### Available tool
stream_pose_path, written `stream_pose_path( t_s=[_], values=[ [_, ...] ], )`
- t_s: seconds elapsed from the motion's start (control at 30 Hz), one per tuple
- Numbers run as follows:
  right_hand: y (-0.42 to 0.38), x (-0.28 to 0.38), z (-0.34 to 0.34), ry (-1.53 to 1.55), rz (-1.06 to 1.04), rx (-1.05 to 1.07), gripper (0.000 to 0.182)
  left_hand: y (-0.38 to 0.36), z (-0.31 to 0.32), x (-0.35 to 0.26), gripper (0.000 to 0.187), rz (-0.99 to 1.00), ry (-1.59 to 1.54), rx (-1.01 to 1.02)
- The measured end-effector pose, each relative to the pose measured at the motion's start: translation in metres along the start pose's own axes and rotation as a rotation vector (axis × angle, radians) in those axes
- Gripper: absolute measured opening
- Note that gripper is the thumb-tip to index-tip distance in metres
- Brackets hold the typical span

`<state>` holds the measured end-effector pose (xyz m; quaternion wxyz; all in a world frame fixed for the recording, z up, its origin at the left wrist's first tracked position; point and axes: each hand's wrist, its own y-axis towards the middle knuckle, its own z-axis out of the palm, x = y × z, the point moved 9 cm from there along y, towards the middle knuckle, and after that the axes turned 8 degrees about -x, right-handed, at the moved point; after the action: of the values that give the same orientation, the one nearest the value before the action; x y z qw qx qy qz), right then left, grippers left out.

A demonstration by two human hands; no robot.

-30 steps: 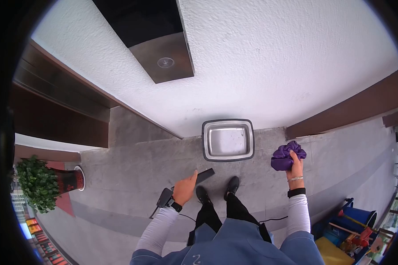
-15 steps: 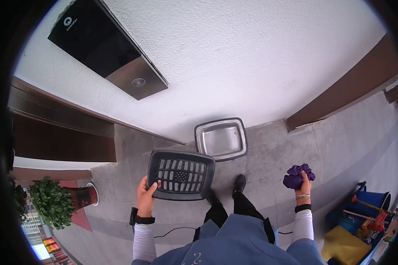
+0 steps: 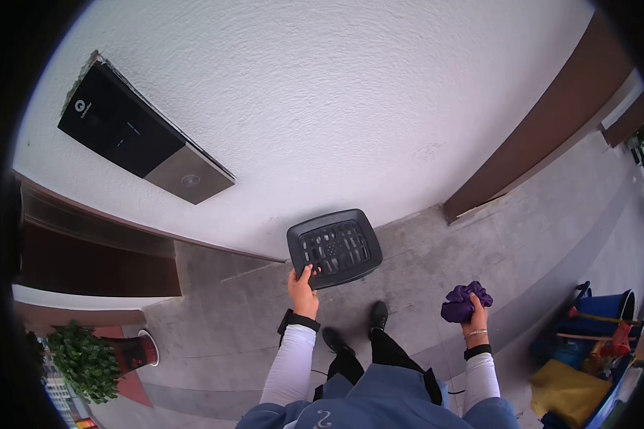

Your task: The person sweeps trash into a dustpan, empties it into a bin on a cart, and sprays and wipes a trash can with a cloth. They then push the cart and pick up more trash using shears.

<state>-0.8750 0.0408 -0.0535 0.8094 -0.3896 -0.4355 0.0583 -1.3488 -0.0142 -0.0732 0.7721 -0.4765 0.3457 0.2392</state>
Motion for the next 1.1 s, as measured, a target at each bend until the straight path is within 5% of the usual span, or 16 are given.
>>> stream_pose_path(
  t_s=[0.1,0.17,0.2,0.27,0.6,0.73,0.77,1.0,1.03,1.1],
  values=[
    [0.008,-0.008,-0.014,0.008,0.029,-0.008,0.03,0.018,-0.019,-0.005,0.017,0.218,0.138,-0.043],
    [0.013,-0.01,-0.018,-0.023,0.01,0.026,0.032,0.014,-0.018,-0.029,0.028,0.572,0.63,-0.069],
    [0.017,-0.012,-0.02,-0.024,0.013,0.026,0.032,0.013,-0.02,-0.028,0.028,0.572,0.632,-0.072],
    [0.021,-0.015,-0.021,-0.032,0.04,0.014,0.032,-0.003,-0.015,-0.042,0.035,0.808,1.195,-0.254],
    [0.016,-0.008,0.024,0.015,0.086,0.123,0.03,0.002,-0.011,-0.019,0.043,0.694,1.03,0.028],
    [-0.002,-0.001,0.031,0.122,0.071,0.125,0.033,-0.008,-0.012,-0.02,0.038,0.624,1.096,-0.134],
    [-0.005,0.002,0.027,0.146,0.044,0.096,0.033,-0.008,-0.016,-0.018,0.036,0.635,1.147,-0.24],
    [-0.084,0.025,-0.053,0.409,-0.037,-0.026,0.038,0.009,-0.016,-0.013,0.035,0.692,1.229,0.106],
    [-0.09,0.024,-0.08,0.45,-0.057,-0.077,0.039,0.045,-0.036,0.004,0.039,0.849,1.255,0.175],
    [-0.113,0.031,-0.121,0.534,-0.154,-0.159,0.037,0.037,-0.032,-0.005,0.048,0.724,1.316,0.152]
  ],
)
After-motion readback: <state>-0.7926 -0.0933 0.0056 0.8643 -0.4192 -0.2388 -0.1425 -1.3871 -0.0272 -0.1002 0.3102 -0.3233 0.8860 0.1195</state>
